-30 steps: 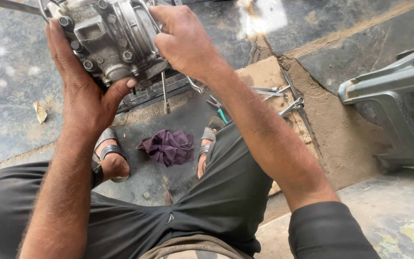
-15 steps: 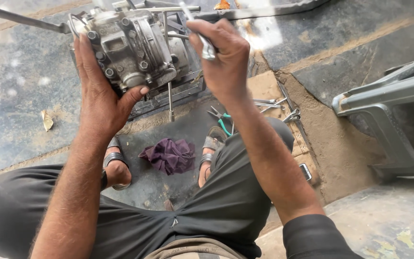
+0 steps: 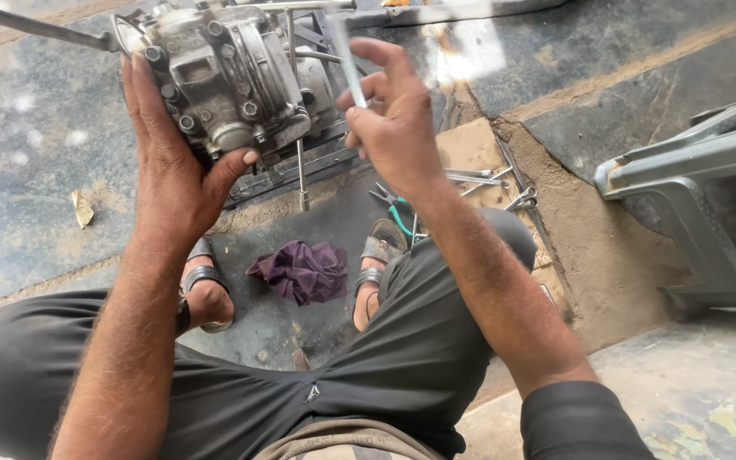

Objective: Dismantle and inspect various components of a motorcycle engine using manual tools.

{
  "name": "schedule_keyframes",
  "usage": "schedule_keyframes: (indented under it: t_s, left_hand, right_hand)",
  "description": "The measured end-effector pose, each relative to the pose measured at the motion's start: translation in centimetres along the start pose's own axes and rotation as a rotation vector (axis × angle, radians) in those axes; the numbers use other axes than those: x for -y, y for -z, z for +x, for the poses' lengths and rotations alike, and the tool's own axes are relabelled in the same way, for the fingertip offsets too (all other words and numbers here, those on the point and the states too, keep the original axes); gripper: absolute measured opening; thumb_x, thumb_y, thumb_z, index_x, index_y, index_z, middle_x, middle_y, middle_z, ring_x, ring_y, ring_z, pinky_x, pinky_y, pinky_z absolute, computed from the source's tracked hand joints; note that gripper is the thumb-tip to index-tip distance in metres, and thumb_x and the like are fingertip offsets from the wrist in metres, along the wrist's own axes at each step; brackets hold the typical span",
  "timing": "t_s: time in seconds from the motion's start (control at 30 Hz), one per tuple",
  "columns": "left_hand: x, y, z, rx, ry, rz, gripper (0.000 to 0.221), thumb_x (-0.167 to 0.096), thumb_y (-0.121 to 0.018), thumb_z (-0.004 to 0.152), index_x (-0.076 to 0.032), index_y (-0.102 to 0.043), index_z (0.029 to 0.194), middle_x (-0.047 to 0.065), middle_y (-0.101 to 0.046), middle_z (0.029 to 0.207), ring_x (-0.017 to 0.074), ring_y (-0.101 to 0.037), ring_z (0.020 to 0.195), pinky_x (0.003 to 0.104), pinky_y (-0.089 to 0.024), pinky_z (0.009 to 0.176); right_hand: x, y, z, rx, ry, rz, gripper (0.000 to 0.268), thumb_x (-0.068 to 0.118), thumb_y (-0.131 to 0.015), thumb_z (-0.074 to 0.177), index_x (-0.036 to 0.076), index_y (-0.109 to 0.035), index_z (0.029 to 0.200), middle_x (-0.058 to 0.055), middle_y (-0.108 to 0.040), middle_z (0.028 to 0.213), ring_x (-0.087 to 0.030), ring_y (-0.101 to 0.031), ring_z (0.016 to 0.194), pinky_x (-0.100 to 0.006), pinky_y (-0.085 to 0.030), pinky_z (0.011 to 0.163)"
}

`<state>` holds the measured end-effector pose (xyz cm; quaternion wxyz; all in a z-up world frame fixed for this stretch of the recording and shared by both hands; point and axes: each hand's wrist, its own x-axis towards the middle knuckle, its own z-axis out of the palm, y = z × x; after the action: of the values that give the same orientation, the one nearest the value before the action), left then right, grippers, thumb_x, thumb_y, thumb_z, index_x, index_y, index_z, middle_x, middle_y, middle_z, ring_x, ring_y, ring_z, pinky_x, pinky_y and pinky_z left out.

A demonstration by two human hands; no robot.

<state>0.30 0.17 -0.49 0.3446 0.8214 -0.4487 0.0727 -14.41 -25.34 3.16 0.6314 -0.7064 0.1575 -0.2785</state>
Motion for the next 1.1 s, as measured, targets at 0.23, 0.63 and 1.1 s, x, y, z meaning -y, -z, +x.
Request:
schedule_keyframes:
  t_s: [0.23,0.63,1.1]
  left_hand:
    - [0.4,-0.1,-0.1,0.003,0.004,-0.001,0.127,-0.073,-0.074,0.094,-0.024,0.018,0.167,0.031,0.007,0.173,0.0486,-0.015,0.161,0.056,-0.037,0.127]
    - [0.7,-0.3,-0.5,-0.006,-0.003,0.022,0.122,-0.073,-0.07,0.093,-0.022,0.016,0.163,0.03,0.005,0.174,0.0487,-0.015,0.162,0.056,-0.034,0.127]
    - [0.8,-0.2,-0.7,0.021,-0.012,-0.035,0.123,-0.071,-0.07,0.091,-0.018,0.014,0.163,0.031,0.007,0.175,0.0467,-0.011,0.163,0.054,-0.03,0.13]
  right_hand:
    - [-0.6,-1.4,-1.3,0.007,0.35,-0.593,0.048,-0.008,-0.065,0.088,0.001,-0.062,0.135,-0.013,-0.08,0.102,-0.023,-0.08,0.092,-0.036,-0.065,0.083]
    - [-1.5,-2.6,-3.2,0.097,0.5,-0.788,0.047,-0.007,-0.059,0.096,-0.002,-0.056,0.142,-0.021,-0.076,0.109,-0.026,-0.079,0.084,-0.035,-0.065,0.071]
    - [-7.9,-4.5,-1.0,0.178,-0.031,-0.687,0.029,0.014,-0.058,0.102,0.003,-0.055,0.129,-0.024,-0.075,0.083,-0.039,-0.075,0.075,-0.053,-0.059,0.068]
